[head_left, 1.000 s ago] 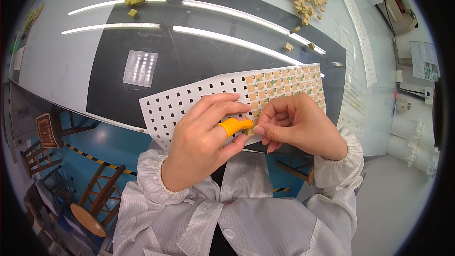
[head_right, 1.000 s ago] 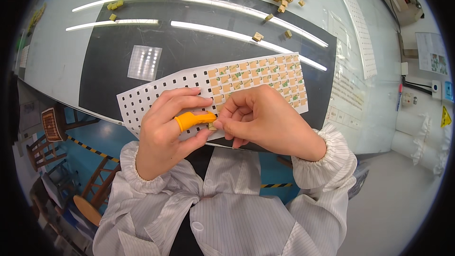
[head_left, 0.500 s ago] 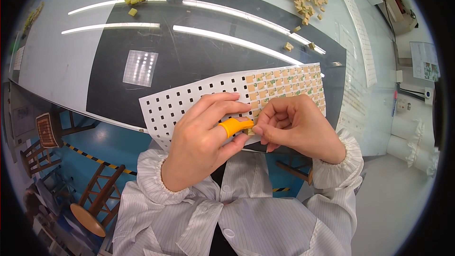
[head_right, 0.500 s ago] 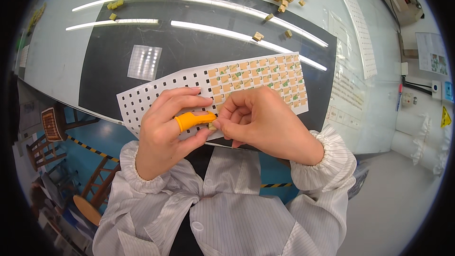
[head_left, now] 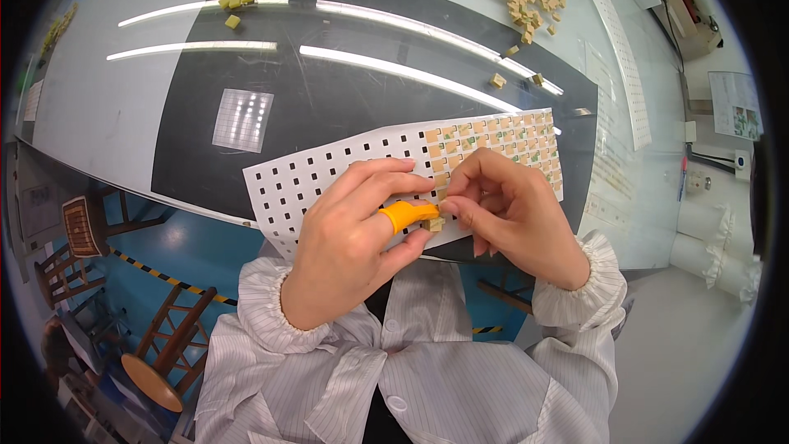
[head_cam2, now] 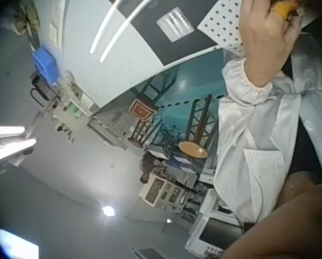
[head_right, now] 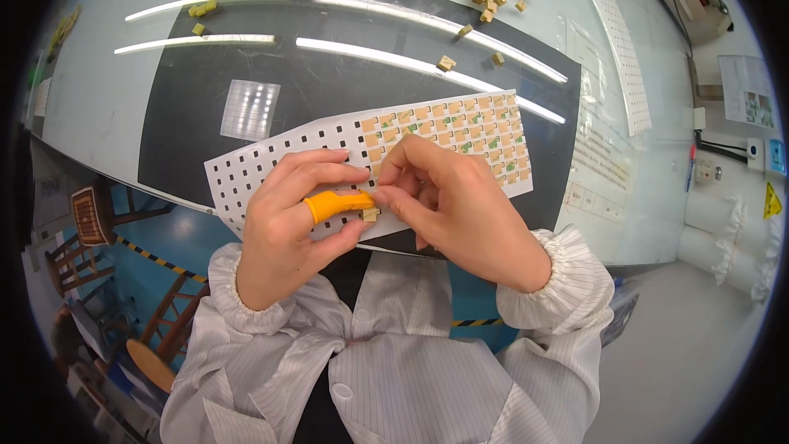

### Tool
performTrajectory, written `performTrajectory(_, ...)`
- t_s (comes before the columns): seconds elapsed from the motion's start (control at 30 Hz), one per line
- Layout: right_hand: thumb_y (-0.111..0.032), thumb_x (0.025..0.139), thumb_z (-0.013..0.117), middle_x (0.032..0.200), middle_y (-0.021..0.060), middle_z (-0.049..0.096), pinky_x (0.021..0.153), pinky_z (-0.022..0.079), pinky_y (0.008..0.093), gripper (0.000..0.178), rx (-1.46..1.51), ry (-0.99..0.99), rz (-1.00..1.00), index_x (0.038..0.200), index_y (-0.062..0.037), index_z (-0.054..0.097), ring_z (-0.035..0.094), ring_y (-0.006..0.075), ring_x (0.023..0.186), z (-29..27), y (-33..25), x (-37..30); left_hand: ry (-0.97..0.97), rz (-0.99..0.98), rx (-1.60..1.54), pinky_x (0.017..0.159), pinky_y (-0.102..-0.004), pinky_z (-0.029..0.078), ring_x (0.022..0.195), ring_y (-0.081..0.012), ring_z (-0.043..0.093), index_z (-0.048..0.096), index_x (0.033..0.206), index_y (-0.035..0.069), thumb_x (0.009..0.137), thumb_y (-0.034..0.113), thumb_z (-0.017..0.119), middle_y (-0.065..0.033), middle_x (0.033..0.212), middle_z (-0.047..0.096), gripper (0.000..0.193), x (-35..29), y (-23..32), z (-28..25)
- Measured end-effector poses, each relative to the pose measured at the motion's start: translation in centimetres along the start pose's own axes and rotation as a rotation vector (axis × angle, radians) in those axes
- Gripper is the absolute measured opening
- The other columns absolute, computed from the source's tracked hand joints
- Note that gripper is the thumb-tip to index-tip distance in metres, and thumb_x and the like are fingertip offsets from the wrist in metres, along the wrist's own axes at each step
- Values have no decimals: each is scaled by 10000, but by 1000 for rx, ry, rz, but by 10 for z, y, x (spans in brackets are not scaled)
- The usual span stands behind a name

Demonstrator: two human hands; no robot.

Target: Insert small electronic components into a precise grid tray for assembly.

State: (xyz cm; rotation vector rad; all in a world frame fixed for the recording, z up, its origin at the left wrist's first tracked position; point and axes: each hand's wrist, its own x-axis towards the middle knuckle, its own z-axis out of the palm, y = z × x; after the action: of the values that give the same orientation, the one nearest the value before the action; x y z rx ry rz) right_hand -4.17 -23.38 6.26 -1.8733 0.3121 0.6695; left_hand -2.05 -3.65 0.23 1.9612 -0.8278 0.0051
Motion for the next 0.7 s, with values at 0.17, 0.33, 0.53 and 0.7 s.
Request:
performTrajectory(0.17,-25,861,723,807,14,620,572,447,181,136,-172,-31,-309,945,-3,620,566,29,676,1,11,-2,-7,-1,-6,853,-377,543,1087,-287,628,726,898,0,632,14,809,-60,1040,696,279,0,0,0)
performTrajectory(0.33,-29,860,727,814,24,634,587,454,183,97,-150,-17,-286,901,4,645,575,38,682,-1,13,-2,-1,17,-3,867,-365,536,1085,-280,624,695,883,-20,661,20,792,-70,1057,676,245,0,0,1)
performTrajectory(0.53,-51,864,720,793,46,650,565,463,214,91,-171,100,-243,914,6,669,585,76,639,1,14,-4,8,-37,-22,869,-375,540,1083,-282,629,725,911,5,635,29,827,-59,1046,694,295,-1,0,1)
performTrajectory(0.7,-43,832,745,780,61,638,541,465,236,118,-331,364,-342,925,-2,685,581,103,600,2,29,-18,2,-6,-11,871,-372,540,1084,-281,629,724,902,3,627,28,826,-57,1057,691,294,-2,-2,2)
